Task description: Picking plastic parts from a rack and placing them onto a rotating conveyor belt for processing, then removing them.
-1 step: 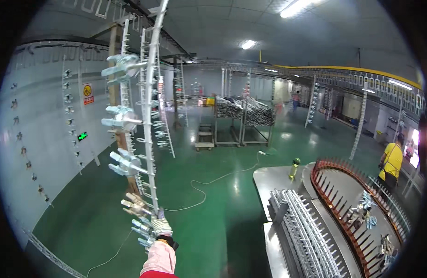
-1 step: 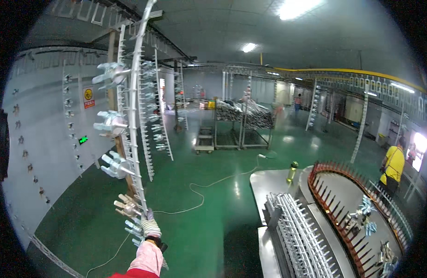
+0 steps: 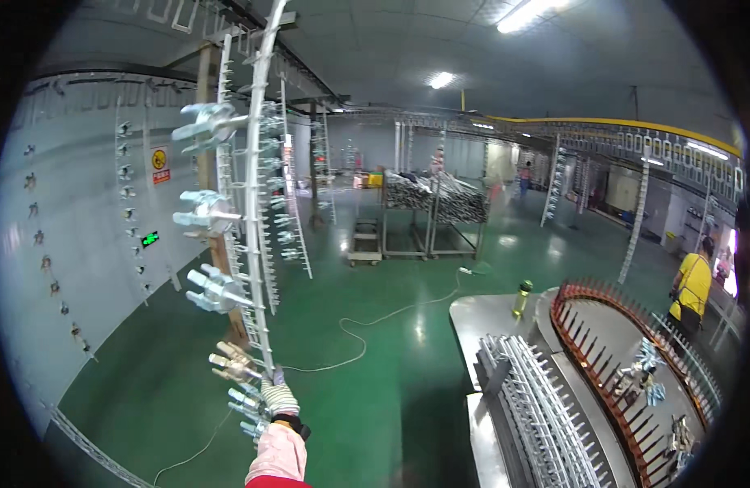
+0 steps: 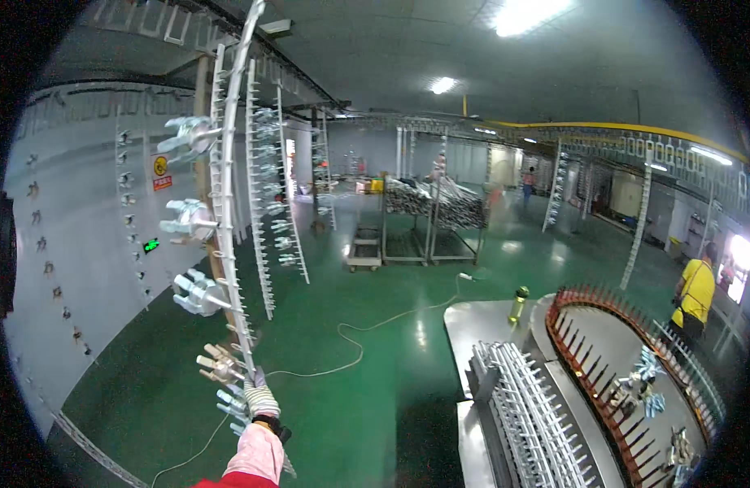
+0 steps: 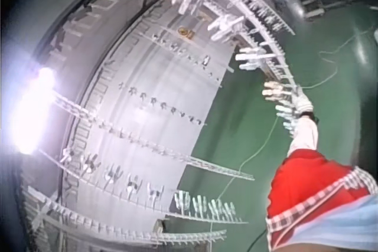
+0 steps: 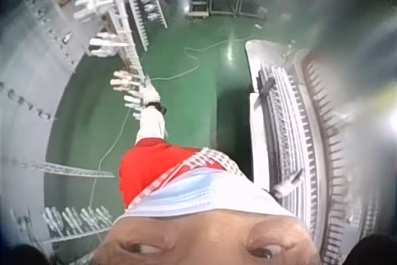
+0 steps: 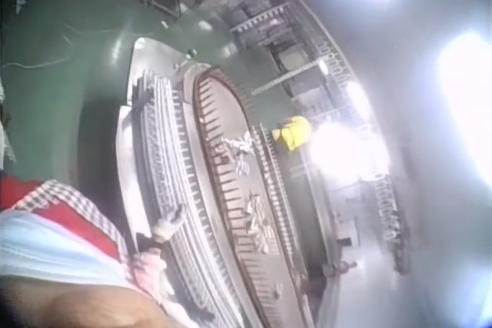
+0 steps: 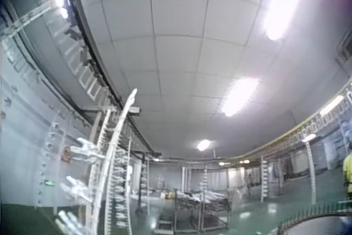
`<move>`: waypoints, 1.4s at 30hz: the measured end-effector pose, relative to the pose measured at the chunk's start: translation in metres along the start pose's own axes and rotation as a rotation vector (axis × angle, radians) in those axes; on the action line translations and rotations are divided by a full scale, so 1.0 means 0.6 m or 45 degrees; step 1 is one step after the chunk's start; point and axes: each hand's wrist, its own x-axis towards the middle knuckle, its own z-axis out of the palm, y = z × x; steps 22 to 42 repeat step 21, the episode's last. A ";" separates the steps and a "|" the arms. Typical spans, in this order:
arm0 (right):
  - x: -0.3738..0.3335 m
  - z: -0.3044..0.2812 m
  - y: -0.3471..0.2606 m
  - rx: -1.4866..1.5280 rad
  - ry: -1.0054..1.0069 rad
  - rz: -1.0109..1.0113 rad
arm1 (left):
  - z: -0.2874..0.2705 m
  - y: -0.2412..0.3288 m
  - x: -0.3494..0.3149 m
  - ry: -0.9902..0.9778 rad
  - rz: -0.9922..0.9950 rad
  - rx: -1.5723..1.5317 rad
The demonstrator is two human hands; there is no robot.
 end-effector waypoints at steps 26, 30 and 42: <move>0.082 0.247 -0.096 0.135 -0.230 0.475 | -0.153 0.316 0.424 0.646 0.301 0.805; 0.082 0.247 -0.096 0.135 -0.230 0.475 | -0.153 0.316 0.424 0.646 0.301 0.805; 0.082 0.247 -0.096 0.135 -0.230 0.475 | -0.153 0.316 0.424 0.646 0.301 0.805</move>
